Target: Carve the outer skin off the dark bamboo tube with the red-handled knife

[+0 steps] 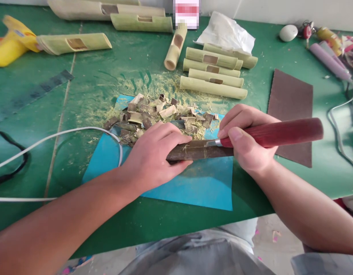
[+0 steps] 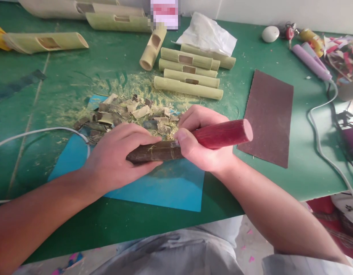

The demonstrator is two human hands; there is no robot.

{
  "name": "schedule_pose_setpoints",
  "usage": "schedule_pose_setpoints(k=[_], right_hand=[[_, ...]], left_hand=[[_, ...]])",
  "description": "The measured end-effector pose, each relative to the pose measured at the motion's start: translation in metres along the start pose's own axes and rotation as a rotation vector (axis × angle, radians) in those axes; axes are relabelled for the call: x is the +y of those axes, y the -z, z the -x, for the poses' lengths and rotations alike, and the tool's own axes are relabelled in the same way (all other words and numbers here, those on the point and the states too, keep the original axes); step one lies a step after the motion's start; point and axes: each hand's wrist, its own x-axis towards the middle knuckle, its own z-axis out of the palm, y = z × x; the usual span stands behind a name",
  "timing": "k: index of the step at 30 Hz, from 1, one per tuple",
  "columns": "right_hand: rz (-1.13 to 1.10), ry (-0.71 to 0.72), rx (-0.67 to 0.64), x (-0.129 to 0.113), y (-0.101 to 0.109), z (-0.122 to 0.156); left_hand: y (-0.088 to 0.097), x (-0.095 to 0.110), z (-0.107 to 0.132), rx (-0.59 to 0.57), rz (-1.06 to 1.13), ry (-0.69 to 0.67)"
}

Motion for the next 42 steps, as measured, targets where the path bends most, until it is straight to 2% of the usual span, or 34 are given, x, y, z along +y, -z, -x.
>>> schedule_pose_setpoints(k=[14, 42], right_hand=[[0.002, 0.0, -0.016, -0.0034, 0.0001, -0.0021], [0.029, -0.028, -0.002, -0.0031, 0.0004, -0.0002]], left_hand=[[-0.0011, -0.0002, -0.0005, 0.042, -0.014, -0.051], [-0.0003, -0.0003, 0.0005, 0.031, -0.021, -0.035]])
